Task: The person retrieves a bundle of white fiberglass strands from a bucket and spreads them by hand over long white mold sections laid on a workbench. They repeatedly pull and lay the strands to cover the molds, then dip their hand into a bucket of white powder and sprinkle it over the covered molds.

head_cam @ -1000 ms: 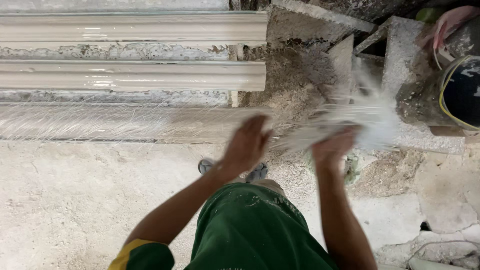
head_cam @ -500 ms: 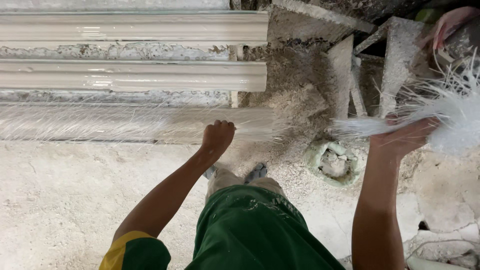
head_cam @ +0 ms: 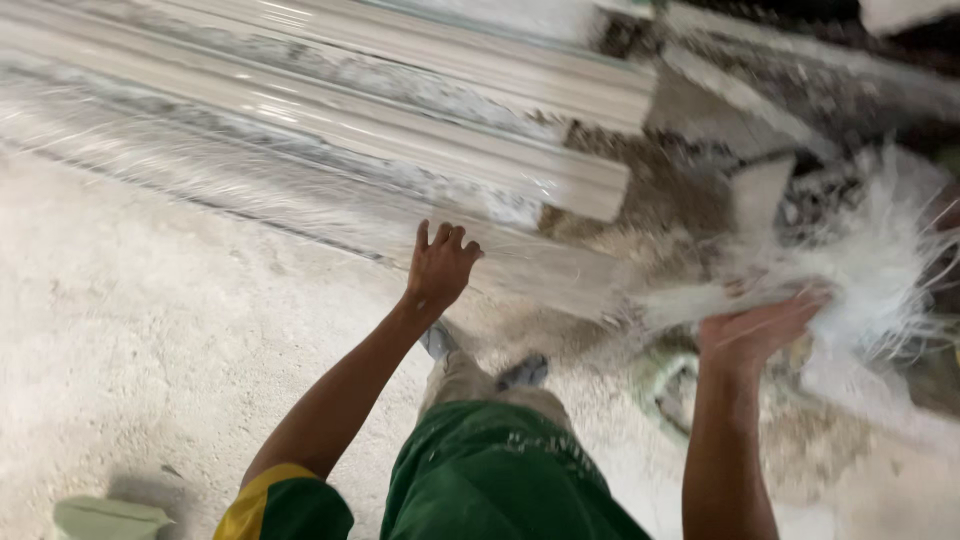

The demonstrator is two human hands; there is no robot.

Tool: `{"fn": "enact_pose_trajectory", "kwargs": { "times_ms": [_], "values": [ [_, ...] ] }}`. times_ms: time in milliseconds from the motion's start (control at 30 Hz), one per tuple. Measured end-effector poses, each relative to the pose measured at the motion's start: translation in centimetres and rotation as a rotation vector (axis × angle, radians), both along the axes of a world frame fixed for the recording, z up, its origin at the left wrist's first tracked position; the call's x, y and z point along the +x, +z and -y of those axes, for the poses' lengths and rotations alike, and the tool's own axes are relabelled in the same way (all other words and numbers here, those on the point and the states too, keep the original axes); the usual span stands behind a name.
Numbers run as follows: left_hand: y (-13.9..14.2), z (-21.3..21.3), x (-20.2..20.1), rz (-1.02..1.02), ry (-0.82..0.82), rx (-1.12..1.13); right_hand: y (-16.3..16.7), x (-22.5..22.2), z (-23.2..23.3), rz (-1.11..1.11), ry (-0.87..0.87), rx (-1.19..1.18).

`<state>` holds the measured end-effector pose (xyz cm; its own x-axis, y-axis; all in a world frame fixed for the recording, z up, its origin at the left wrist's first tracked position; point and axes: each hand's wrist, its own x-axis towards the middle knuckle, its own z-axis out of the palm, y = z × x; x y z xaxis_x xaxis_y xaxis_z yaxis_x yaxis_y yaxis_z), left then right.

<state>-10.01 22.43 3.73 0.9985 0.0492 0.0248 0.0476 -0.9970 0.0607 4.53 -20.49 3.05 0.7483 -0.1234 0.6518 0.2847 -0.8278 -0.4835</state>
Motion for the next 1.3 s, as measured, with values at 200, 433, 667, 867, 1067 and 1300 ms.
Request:
{"fn": "enact_pose_trajectory", "kwargs": {
  "times_ms": [200,433,667,867,1067,1300],
  "values": [
    [6.2,-5.5,-2.5,-0.043,0.435,0.060,-3.1,-0.8,-15.3,-0.167,0.280,-0.027],
    [7.5,-3.3,-7.9,0.024,0.299,-1.032,-5.4,-2.2,-29.5,-0.288,0.456,-0.210],
    [2.0,-29.5,-10.9,0.032,0.378,-0.198,-0.6,7.8,-36.6,-0.160,0.272,0.193],
    [1.0,-48.2,-13.5,-0.043,0.554,-0.079,3.9,-0.8,-52.3,-0.523,0.473,1.421],
    [6.0,-59.6,-19.2,-0.065,0.781,-0.088,6.6,-10.1,-73.2,-0.768,0.741,1.534],
    [9.6,-66.3,-31.4,0.682,0.774,-0.695,9.3,-18.8,-96.8,-1.009,1.044,1.468]
  ]
}}
